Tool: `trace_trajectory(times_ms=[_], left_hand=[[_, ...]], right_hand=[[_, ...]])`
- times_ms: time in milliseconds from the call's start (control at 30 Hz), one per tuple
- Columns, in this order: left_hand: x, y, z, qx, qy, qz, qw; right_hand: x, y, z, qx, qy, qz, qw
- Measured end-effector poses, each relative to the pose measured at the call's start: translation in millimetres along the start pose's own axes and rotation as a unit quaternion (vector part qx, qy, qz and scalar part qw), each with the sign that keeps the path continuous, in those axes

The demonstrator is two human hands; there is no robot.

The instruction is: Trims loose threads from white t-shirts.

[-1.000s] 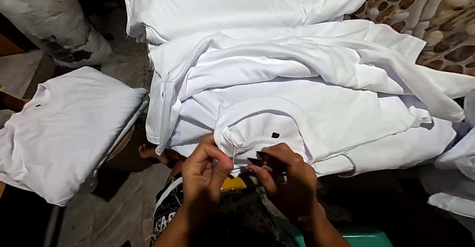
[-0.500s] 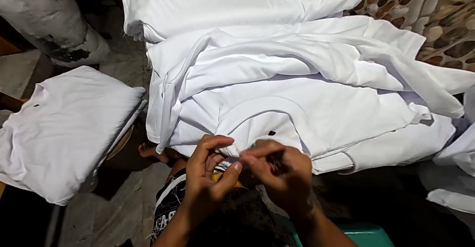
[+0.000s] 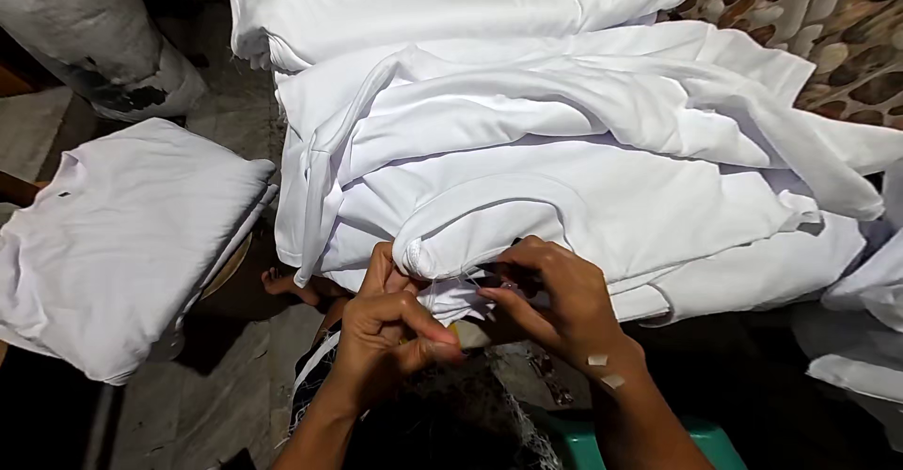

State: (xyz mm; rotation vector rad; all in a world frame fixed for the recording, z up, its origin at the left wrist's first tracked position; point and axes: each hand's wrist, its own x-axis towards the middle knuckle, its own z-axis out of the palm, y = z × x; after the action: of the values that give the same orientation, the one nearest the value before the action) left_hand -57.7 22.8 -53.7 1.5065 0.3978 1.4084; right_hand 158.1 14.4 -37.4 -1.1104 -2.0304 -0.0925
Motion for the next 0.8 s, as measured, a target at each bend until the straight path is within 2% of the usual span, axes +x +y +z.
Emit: trace_trajectory(times_ms=[100, 233, 400, 600, 700, 800], left_hand=[[2.8, -3.4, -1.3, -0.038, 0.002, 0.004, 0.999], [6.4, -9.5, -6.8, -0.109, -0.017, 0.006, 0.994], [10.1, -13.6, -7.3, -0.104, -0.032, 0.01, 0.994], [9.5, -10.9, -11.4, -0.098, -0.037, 0.002, 0.995], [9.5, -8.4, -10.6, -0.082, -0.035, 0.003, 0.996], [8.0, -6.2, -3.9, -0.009, -0.028, 0.001, 1.0]], right_hand=[[11.7, 8.1, -2.4, 0.064, -0.027, -0.009, 0.998], [23.2, 20.2, -13.0, 0.209, -0.125, 0.018, 0.97], [34.1, 18.5, -7.5, 0.276, -0.165, 0.008, 0.947], [34.6, 12.3, -4.3, 0.237, -0.139, -0.006, 0.962], [30.1, 5.8, -4.4, 0.167, -0.101, -0.015, 0.981], [30.6, -5.5, 0.2, 0.082, -0.062, -0.032, 0.994]])
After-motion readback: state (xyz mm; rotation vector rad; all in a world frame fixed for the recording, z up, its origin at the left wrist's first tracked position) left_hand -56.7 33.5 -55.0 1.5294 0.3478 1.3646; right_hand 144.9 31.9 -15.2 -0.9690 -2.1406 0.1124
